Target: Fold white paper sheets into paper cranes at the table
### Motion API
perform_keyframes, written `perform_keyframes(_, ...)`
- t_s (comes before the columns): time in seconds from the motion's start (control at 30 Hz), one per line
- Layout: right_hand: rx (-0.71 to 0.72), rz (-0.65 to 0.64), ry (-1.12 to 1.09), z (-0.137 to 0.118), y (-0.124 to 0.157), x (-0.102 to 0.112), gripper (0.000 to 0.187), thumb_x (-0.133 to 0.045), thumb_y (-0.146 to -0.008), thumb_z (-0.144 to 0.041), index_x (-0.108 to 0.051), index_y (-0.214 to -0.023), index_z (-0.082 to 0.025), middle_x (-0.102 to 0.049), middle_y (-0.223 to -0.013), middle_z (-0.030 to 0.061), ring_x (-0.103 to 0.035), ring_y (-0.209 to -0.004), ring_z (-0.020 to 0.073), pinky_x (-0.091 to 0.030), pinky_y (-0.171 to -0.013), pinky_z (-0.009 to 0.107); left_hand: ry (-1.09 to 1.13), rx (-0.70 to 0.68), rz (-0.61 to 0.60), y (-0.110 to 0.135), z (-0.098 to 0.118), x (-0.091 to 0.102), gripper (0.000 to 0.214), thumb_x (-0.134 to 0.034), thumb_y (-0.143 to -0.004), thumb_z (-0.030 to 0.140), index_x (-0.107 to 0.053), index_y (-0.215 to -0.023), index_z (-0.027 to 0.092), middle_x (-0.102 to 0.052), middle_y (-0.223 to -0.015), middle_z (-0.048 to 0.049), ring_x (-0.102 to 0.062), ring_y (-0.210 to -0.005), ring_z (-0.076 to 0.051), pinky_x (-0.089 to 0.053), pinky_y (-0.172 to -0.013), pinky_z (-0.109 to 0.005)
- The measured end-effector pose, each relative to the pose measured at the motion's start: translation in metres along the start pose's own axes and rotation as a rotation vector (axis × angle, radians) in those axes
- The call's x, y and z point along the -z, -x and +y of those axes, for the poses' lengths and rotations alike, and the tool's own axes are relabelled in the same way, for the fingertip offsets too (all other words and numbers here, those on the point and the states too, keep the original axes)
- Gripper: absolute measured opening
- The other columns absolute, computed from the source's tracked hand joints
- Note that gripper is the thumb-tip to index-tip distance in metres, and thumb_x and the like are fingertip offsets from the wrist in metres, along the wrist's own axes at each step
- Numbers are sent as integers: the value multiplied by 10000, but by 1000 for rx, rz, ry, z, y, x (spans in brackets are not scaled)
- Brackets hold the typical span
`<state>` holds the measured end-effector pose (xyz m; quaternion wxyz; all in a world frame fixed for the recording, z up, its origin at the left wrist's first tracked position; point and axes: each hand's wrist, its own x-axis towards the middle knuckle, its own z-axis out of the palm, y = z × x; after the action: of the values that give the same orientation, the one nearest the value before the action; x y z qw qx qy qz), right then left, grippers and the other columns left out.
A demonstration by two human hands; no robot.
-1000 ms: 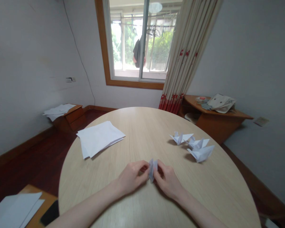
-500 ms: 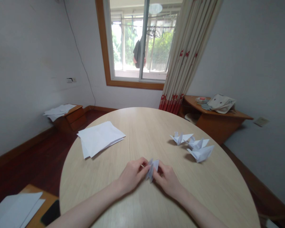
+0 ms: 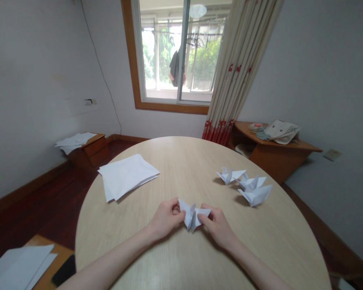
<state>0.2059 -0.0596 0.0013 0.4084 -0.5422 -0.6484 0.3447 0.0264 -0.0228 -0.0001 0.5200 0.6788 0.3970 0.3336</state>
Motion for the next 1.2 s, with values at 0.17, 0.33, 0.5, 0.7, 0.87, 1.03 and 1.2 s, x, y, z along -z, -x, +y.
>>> perform_keyframes(0.17,-28,-16,-99,6,-2,1,345,-493,-761,-409,-338,-517,-221,-330,-500,-60,-342,-482,102,-276,-479,238,144,58,23,-4,-2,3,127,-519,-581,235,-406,-553,185,-374,-505,64,-355,-504,-84,-262,-461,-185)
perform_keyframes(0.33,-83,-56,-262,10,-3,0,464,-521,-801,-591,-475,-562,-196,-459,-559,-25,-526,-553,156,-448,-547,277,372,140,-11,-5,-3,1,321,-623,-654,436,-438,-612,177,-462,-584,37,-496,-566,-123,-497,-569,-270)
perform_keyframes(0.5,-128,-13,-364,12,-7,2,483,-601,-737,-652,-553,-627,-184,-538,-601,-12,-612,-535,185,-518,-517,302,473,155,56,-9,-9,1,515,-690,-618,631,-471,-629,165,-475,-560,42,-507,-544,-120,-546,-616,-323)
perform_keyframes(0.7,-97,89,-301,15,-11,8,441,-649,-724,-617,-574,-684,-184,-652,-621,16,-618,-511,164,-490,-499,261,222,-11,131,-11,-12,9,443,-569,-770,595,-537,-666,166,-596,-624,-11,-609,-616,-175,-504,-627,-286)
perform_keyframes(0.87,-103,123,-293,18,-16,12,438,-689,-691,-597,-588,-626,-176,-639,-554,17,-563,-495,140,-450,-507,250,-92,-95,239,-12,-15,16,378,-464,-877,504,-576,-718,179,-558,-518,17,-579,-524,-158,-415,-556,-239)
perform_keyframes(1.03,-162,137,-332,22,-21,15,462,-717,-634,-619,-582,-593,-179,-628,-490,23,-520,-440,128,-370,-449,235,23,-79,270,-16,-20,18,373,-500,-849,519,-591,-742,173,-518,-500,38,-528,-466,-130,-389,-504,-217)
perform_keyframes(1.2,-170,186,-334,26,-25,19,473,-723,-626,-622,-575,-571,-177,-594,-436,8,-429,-376,96,-273,-400,228,213,-54,317,-20,-19,18,412,-571,-759,563,-566,-673,160,-551,-538,28,-444,-412,-90,-351,-432,-200)
